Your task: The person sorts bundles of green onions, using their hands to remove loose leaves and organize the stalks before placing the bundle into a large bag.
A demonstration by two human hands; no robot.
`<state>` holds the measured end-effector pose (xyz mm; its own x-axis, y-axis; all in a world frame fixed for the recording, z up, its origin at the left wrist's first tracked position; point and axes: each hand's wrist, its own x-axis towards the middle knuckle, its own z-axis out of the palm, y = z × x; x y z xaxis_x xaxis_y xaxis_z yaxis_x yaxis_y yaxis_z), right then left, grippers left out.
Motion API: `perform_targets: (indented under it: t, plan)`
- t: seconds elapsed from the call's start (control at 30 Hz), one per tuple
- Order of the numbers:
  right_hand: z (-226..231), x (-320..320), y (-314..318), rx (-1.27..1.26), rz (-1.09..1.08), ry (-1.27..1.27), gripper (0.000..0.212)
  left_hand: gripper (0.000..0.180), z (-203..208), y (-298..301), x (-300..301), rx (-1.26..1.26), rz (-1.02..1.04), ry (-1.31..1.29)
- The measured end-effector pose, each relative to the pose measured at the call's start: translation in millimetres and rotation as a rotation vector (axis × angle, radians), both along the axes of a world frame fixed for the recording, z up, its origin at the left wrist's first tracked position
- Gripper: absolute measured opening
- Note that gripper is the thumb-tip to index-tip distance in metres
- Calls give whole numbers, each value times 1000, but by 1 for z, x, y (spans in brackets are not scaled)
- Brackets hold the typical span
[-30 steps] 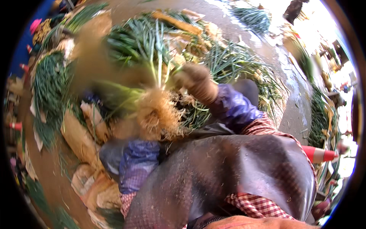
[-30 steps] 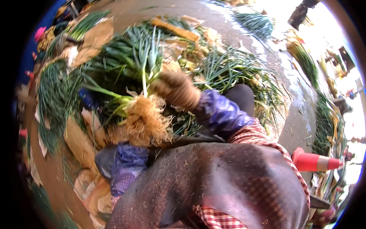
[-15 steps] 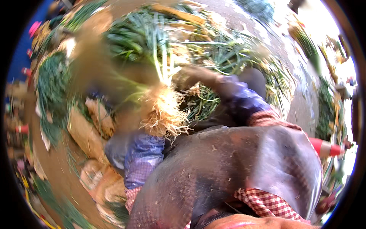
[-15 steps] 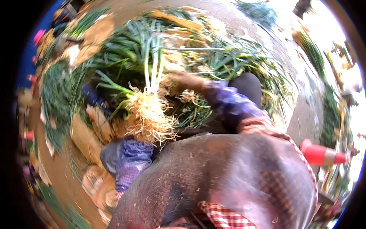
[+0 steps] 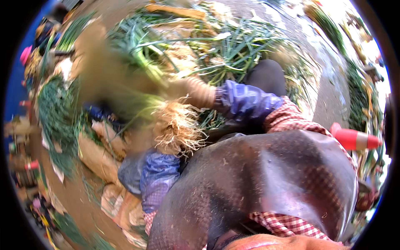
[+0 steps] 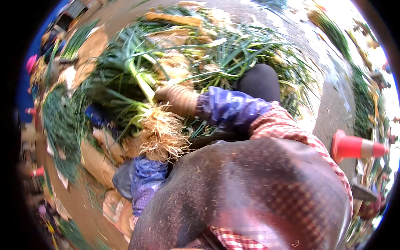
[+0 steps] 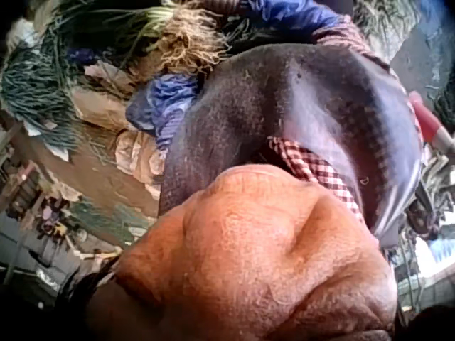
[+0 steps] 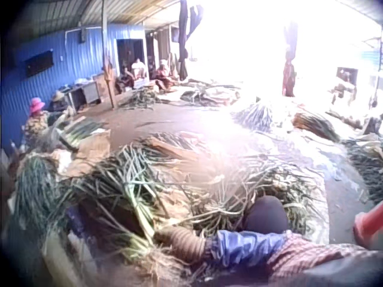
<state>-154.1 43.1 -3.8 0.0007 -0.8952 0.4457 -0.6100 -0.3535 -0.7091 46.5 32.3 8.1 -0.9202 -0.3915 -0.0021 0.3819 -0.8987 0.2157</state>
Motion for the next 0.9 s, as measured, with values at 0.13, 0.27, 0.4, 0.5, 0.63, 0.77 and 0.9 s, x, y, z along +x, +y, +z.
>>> perform_targets:
  t: [0.13,0.27,0.4,0.5,0.63,0.77,0.9]
  plan:
    - [70,-1,42,157,-122,227,14,68,-15,1,-13,45,-54,69]
    - [90,16,40,27,-3,257,17,71,-9,1,17,33,94,-54]
    - [89,10,43,25,75,258,10,62,-5,4,13,42,86,-50]
    - [91,11,46,14,71,508,17,62,18,7,11,-2,65,-104]
    - [95,23,57,-100,255,364,23,61,18,3,14,5,68,-70]
    - [97,22,57,-81,99,-130,10,61,12,0,21,14,83,-43]
    - [75,-6,1,157,-43,-746,51,60,12,-1,18,9,74,-28]
